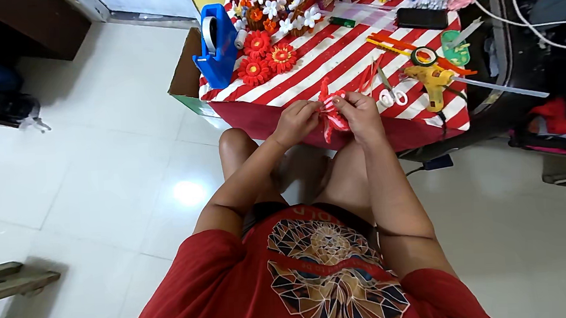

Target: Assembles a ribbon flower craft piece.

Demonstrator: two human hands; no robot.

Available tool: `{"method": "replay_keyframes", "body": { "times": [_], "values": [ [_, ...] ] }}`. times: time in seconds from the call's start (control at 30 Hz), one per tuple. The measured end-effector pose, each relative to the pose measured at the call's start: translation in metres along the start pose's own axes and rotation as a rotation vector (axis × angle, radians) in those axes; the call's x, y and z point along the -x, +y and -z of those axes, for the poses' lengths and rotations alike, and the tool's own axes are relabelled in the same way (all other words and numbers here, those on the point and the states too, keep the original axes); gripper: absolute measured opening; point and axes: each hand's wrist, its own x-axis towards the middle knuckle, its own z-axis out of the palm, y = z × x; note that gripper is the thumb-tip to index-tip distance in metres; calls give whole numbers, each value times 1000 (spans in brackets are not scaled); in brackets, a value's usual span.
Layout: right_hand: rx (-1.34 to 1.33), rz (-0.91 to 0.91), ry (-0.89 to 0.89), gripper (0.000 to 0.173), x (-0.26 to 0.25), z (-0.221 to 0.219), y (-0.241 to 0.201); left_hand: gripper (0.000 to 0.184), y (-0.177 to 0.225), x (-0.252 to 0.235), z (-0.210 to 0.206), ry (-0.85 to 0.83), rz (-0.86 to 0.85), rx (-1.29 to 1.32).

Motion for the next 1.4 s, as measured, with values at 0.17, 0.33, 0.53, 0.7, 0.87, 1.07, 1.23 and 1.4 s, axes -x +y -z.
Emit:
{"method": "replay_keyframes", "body": {
  "times": [0.17, 0.33, 0.53, 0.7, 0.87, 1.07, 1.23, 1.4],
  "values": [
    [169, 198, 65, 24, 17, 2, 3, 21, 0, -4, 2, 22, 79, -66],
    [429, 109, 10, 23, 36, 1, -7, 23, 7, -4, -1, 23, 112, -19],
    [184, 47, -61, 16, 16, 14, 8, 24, 8, -7, -2, -30, 202, 158],
    [182, 65, -51, 30, 17, 17, 14, 27, 7, -7, -5, -45, 333, 188],
    [408, 149, 77, 50, 41, -4, 25, 30, 13, -11, -8, 21, 498, 229],
    [580, 285, 216, 26, 47, -25, 35, 31, 20, -13, -12, 25, 540, 237],
    [445, 324, 167, 22, 41, -14, 35, 30, 18, -8, -11, 47, 553, 324],
    [335, 254, -50, 16, 34, 6, 26, 30, 10, -1, -6, 3, 562, 442]
  ]
}}
